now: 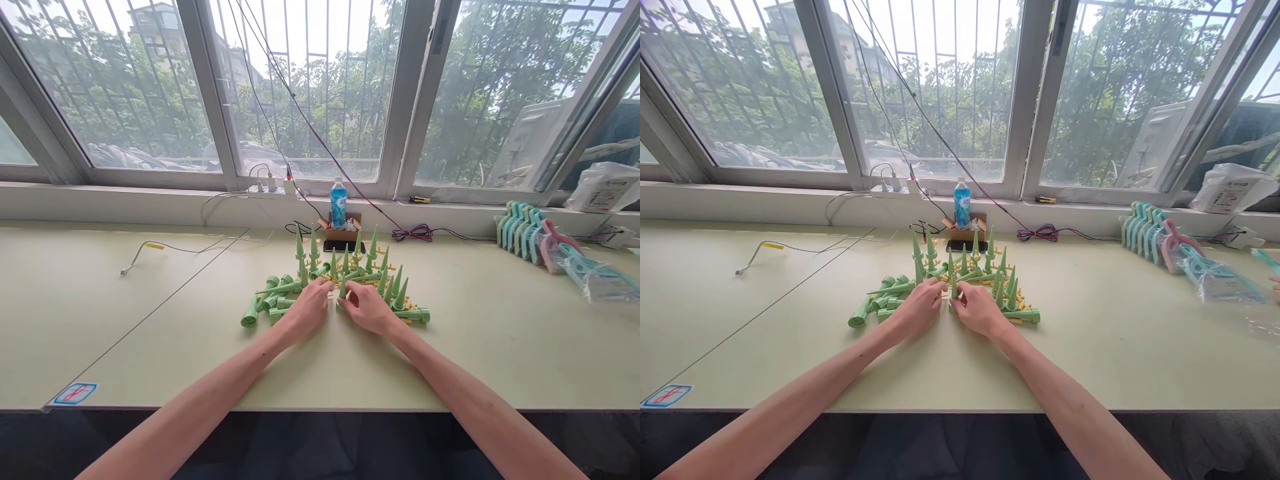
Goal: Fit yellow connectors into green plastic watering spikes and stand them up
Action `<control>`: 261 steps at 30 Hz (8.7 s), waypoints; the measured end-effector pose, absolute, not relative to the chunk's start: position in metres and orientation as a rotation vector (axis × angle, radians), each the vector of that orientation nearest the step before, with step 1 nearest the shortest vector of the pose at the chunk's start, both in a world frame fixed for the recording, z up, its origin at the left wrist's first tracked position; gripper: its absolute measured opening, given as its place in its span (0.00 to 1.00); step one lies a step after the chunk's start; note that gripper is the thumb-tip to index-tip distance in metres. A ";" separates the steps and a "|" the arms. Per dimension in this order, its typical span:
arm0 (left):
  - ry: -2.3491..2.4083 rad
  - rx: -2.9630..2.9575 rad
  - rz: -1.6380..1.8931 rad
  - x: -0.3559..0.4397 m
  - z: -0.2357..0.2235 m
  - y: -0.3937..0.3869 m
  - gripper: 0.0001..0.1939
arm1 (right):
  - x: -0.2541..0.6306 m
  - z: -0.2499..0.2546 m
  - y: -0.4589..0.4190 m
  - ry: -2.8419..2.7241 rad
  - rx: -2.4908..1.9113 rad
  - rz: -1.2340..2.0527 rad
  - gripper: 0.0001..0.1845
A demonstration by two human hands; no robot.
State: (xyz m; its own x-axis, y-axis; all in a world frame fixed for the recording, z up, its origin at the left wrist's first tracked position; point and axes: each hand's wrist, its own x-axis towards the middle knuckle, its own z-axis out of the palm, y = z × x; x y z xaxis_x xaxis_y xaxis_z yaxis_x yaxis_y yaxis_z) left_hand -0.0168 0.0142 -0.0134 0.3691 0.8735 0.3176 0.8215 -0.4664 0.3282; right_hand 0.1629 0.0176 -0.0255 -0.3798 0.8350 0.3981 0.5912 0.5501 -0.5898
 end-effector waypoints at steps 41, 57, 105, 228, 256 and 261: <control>1.221 1.738 1.461 -0.009 0.005 0.011 0.13 | 0.161 -0.026 0.017 -2.112 -1.015 0.609 0.10; 1.127 1.436 1.326 -0.012 -0.001 0.019 0.16 | 0.161 -0.021 0.017 -2.006 -0.989 0.528 0.19; 1.419 2.007 1.116 -0.011 -0.012 0.018 0.19 | 0.161 -0.019 0.018 -1.834 -0.994 0.510 0.09; 1.191 1.647 1.172 -0.004 0.005 0.005 0.13 | 0.159 -0.017 0.015 -1.820 -0.934 0.718 0.10; 1.139 1.789 1.186 -0.002 0.006 0.003 0.15 | 0.159 -0.021 0.020 -1.860 -1.053 0.595 0.24; 1.145 1.769 1.192 -0.002 0.008 0.002 0.14 | 0.159 -0.019 0.018 -1.839 -1.047 0.612 0.21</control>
State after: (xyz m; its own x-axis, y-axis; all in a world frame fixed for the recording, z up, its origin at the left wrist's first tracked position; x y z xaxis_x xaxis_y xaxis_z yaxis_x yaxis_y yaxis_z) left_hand -0.0021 0.0018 0.0077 0.1836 0.9302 0.3179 0.2804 -0.3595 0.8900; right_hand 0.1594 0.0184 -0.0195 -0.2319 0.8553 0.4633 0.4072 0.5179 -0.7523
